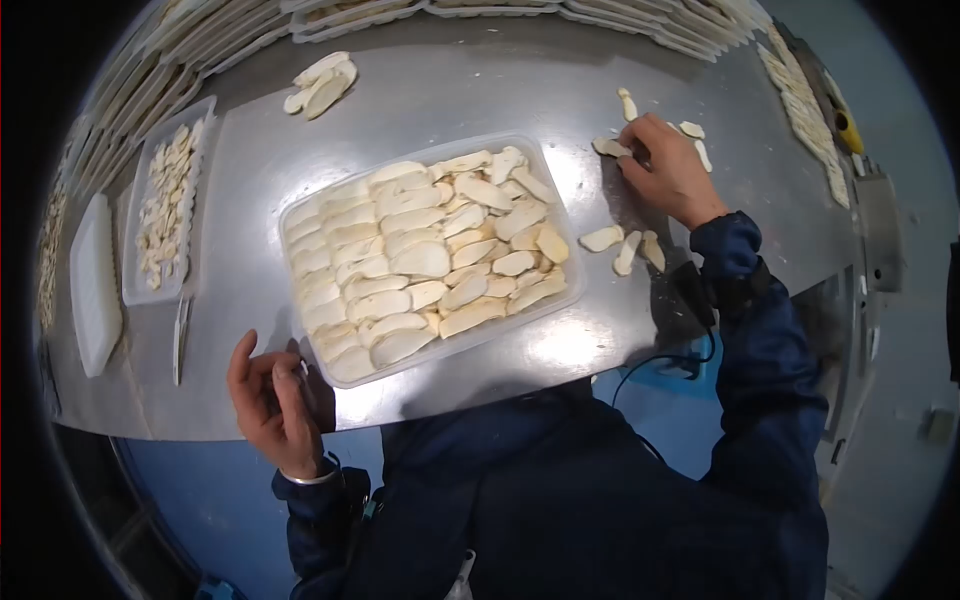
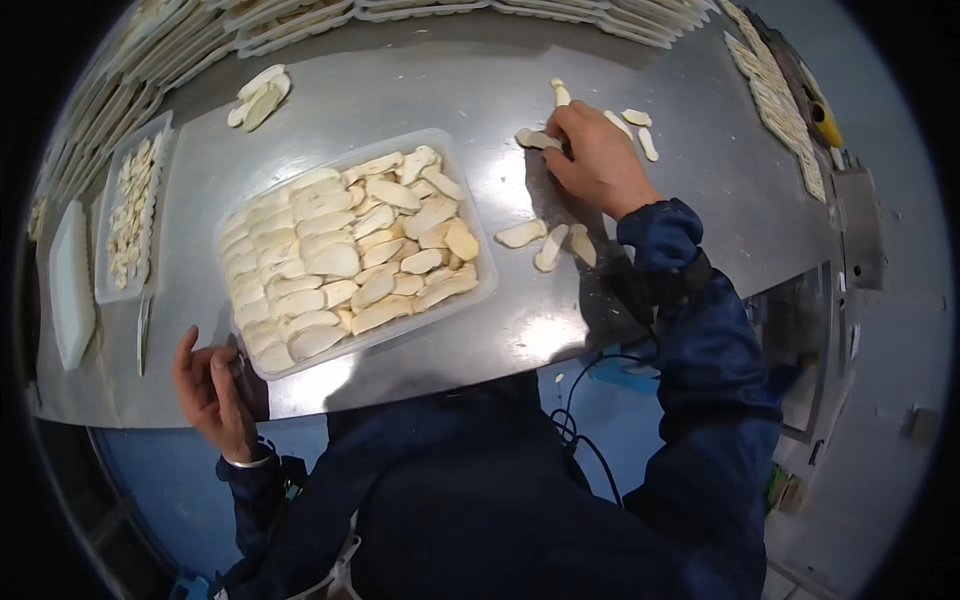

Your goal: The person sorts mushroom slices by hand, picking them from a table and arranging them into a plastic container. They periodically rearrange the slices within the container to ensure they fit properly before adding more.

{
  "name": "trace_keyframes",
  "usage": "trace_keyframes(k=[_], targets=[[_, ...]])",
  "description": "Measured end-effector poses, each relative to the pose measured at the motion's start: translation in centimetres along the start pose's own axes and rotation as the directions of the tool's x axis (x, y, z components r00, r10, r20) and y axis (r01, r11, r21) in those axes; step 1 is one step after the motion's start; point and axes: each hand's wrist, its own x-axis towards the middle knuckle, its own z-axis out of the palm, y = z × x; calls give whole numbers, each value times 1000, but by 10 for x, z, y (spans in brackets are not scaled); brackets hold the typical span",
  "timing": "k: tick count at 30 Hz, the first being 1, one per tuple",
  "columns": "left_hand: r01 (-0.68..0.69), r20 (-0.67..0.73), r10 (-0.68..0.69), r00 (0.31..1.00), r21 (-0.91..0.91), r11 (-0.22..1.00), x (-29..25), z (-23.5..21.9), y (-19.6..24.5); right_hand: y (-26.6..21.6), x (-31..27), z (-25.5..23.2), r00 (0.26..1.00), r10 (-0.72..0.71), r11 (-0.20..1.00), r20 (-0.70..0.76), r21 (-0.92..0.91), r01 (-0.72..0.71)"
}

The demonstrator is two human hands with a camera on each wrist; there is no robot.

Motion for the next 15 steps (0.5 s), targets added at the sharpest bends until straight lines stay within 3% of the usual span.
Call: trace_keyframes(k=[6,10,15], targets=[[-26,-10,27,1000,54,998,1,1,2,-22,-5,-1,994,-75,997,-81,3,76],[-31,-4,31,999,71,997,2,0,4,-96,-22,-5,945,-288,956,-152,14,294],[-39,-11,40,999,69,997,1,-1,1,-165,-35,16,884,-460,880,-84,88,467]])
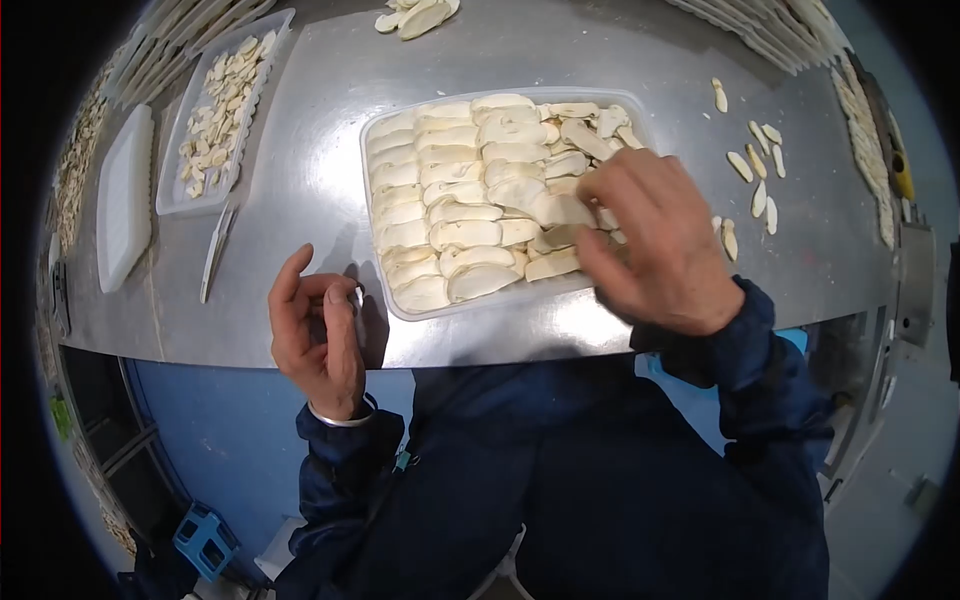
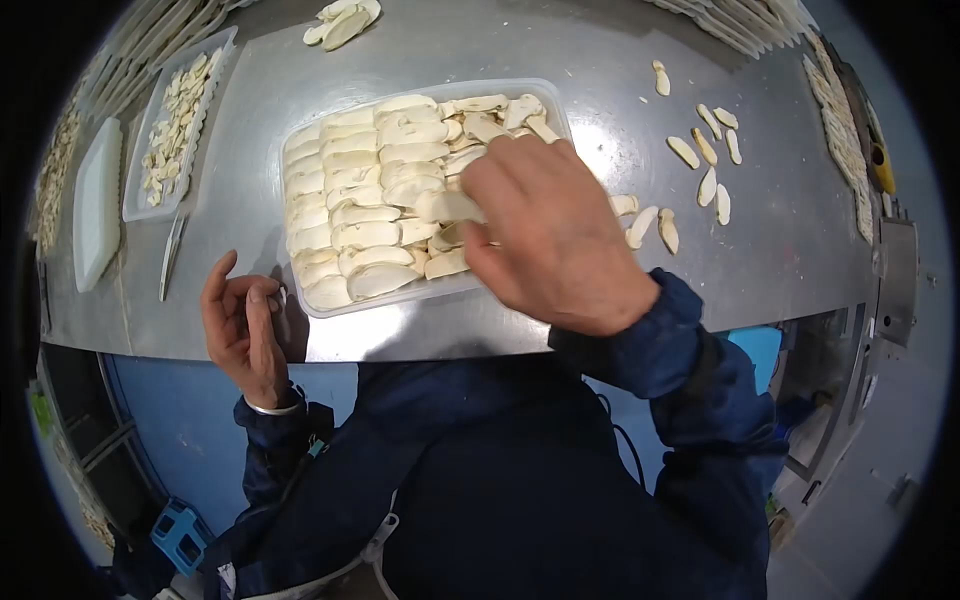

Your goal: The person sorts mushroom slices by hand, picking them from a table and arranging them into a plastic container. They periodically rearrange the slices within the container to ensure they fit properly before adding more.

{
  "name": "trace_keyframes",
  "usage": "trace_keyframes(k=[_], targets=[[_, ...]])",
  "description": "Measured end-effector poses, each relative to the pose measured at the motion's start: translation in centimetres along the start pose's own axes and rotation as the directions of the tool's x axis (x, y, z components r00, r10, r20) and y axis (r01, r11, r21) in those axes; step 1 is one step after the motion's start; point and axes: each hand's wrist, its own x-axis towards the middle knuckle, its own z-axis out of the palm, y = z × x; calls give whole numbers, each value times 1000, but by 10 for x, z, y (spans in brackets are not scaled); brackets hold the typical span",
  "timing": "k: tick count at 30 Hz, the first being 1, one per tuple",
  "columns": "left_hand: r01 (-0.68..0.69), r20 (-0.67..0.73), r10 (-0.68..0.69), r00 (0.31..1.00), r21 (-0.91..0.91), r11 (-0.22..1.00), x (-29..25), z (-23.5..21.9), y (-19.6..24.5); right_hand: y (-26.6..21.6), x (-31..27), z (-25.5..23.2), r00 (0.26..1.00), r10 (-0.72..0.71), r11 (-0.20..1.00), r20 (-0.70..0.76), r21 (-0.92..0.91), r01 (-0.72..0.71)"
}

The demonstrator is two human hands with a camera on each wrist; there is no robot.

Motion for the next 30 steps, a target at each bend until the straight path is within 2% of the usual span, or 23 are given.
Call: trace_keyframes(k=[3,11,15,18,19,20,21,24,26,28,30], targets=[[-1,-3,1,1000,-17,1000,0,0,1,-4,5,17,998,-60,998,-28,23,61],[-8,26,8,1000,-21,1000,0,-3,-3,-4,13,26,997,-73,997,25,-25,73],[9,35,-8,999,-37,999,0,-3,-2,-4,13,26,997,-69,997,30,-26,70],[26,-31,-28,999,-60,998,0,0,-2,-4,12,25,998,-63,997,18,-39,64],[83,-21,-85,996,-93,992,0,1,2,-4,11,21,999,-46,999,9,-28,46],[29,3,-28,1000,-82,996,0,-1,-1,-5,10,15,1000,-26,999,0,-19,26],[37,4,-36,999,-104,994,0,5,0,-4,7,9,1000,-5,1000,-10,-11,5],[50,37,-45,998,-150,987,-3,-2,-5,37,-13,-22,959,68,989,-274,-105,-100],[33,40,-28,999,-130,991,-2,-1,-4,76,-40,-59,922,302,913,-241,-204,-352],[21,35,-17,999,-94,995,-1,-1,-4,115,-76,-85,795,580,730,-179,-320,-605],[33,9,-33,999,-87,996,-1,1,-6,139,-115,-92,724,687,676,-61,-309,-669]])
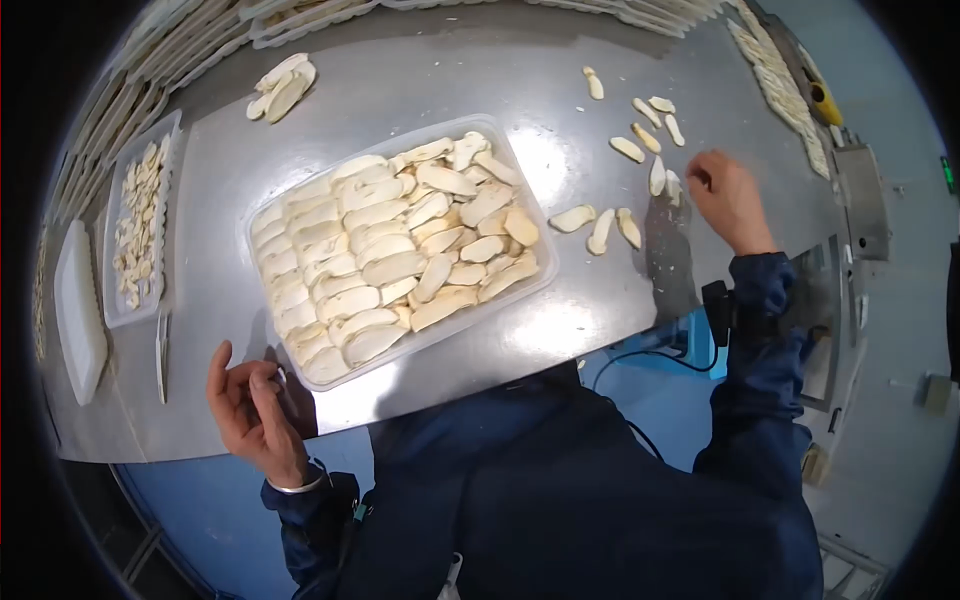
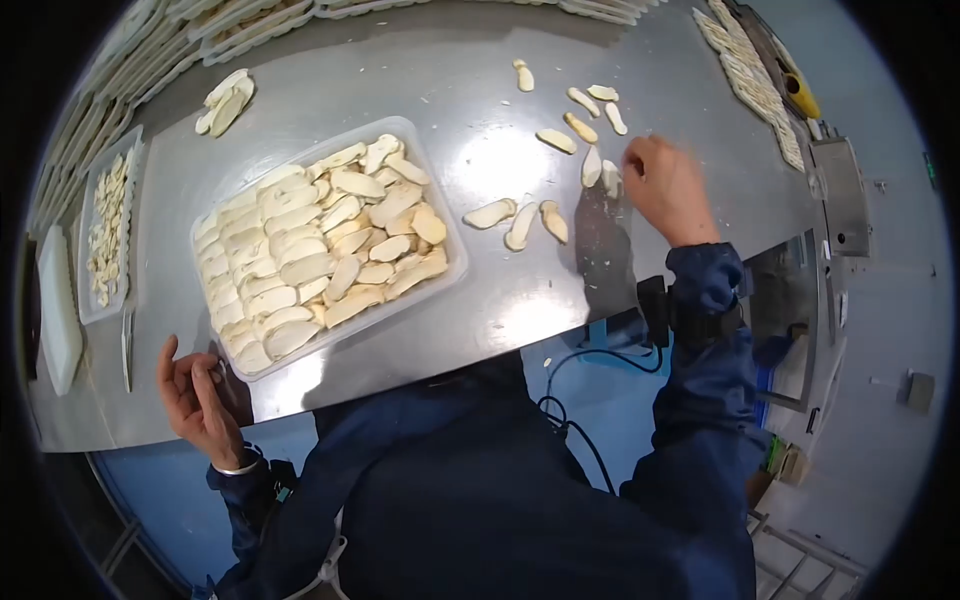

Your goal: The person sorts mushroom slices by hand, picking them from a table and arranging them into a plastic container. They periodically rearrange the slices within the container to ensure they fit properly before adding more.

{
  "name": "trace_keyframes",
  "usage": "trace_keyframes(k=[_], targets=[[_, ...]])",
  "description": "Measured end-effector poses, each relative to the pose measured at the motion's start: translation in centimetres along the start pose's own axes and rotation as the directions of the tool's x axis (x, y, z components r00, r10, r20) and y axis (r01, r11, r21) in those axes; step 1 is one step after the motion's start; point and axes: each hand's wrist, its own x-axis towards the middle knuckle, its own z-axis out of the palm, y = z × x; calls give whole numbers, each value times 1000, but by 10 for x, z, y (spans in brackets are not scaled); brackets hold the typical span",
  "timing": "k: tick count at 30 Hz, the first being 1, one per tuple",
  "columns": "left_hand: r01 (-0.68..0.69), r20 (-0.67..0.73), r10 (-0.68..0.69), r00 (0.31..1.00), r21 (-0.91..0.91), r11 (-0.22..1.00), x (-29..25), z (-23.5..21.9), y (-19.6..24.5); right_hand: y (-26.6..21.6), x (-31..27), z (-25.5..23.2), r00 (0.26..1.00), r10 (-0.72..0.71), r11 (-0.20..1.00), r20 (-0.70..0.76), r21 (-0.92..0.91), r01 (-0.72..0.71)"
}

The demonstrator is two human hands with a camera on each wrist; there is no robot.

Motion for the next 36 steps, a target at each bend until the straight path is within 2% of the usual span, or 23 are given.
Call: trace_keyframes(k=[1,4,10,13,16,19,22,28,34,36], targets=[[-1,1,1,1000,-2,1000,0,0,0,8,-4,5,996,39,999,82,8,-40],[-18,17,18,1000,1,1000,1,1,0,7,-10,21,959,-266,960,-101,63,273],[-5,11,5,1000,19,1000,1,0,0,4,-2,29,949,-290,956,-127,4,293],[9,14,-9,1000,15,1000,0,0,0,-11,-2,17,979,-204,979,-5,9,204],[14,16,-14,1000,17,1000,0,-1,0,-9,0,15,995,-95,993,-13,72,96],[6,18,-6,1000,10,1000,0,-1,0,-6,1,15,965,-254,965,-58,44,257],[4,15,-4,1000,-4,1000,0,-1,-2,-5,4,20,933,-357,934,-34,-19,357],[-1,8,1,1000,4,1000,0,-1,-3,-4,3,18,964,-263,964,42,-13,264],[6,8,-6,1000,1,1000,0,0,0,-4,3,20,969,-239,971,54,16,239],[4,15,-3,1000,-8,1000,1,0,0,-3,4,22,962,-273,962,25,28,272]])
